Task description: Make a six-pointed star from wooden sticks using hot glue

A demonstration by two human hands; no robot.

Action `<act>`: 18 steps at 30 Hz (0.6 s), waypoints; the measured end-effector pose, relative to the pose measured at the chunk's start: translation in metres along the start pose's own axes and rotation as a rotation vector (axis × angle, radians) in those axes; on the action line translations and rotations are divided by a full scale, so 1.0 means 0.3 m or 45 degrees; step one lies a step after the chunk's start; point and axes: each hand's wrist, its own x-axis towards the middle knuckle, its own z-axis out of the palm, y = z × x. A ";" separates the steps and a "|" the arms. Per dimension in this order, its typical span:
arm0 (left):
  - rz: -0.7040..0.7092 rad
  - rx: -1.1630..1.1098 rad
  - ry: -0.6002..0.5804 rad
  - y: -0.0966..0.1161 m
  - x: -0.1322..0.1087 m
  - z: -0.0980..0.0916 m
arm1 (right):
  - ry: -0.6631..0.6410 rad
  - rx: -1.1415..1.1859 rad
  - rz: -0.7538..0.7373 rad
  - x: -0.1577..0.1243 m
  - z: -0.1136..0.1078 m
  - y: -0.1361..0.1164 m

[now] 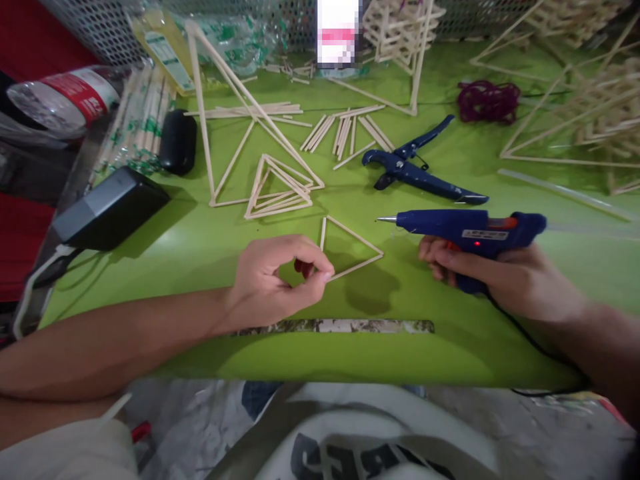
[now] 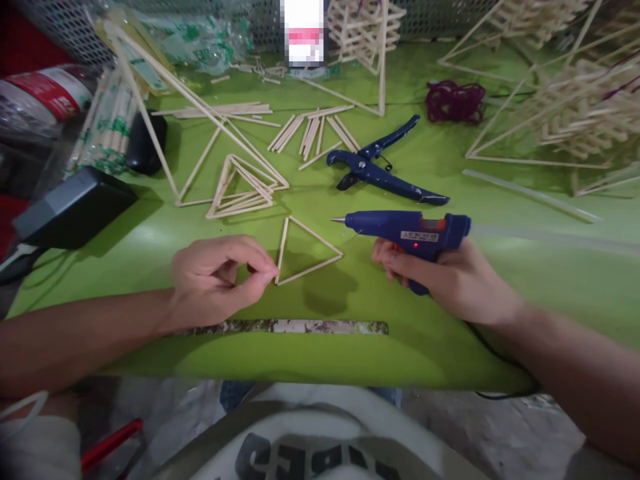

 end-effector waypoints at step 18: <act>-0.035 -0.284 -0.078 -0.025 -0.006 -0.005 | 0.046 -0.096 0.030 -0.003 0.007 0.030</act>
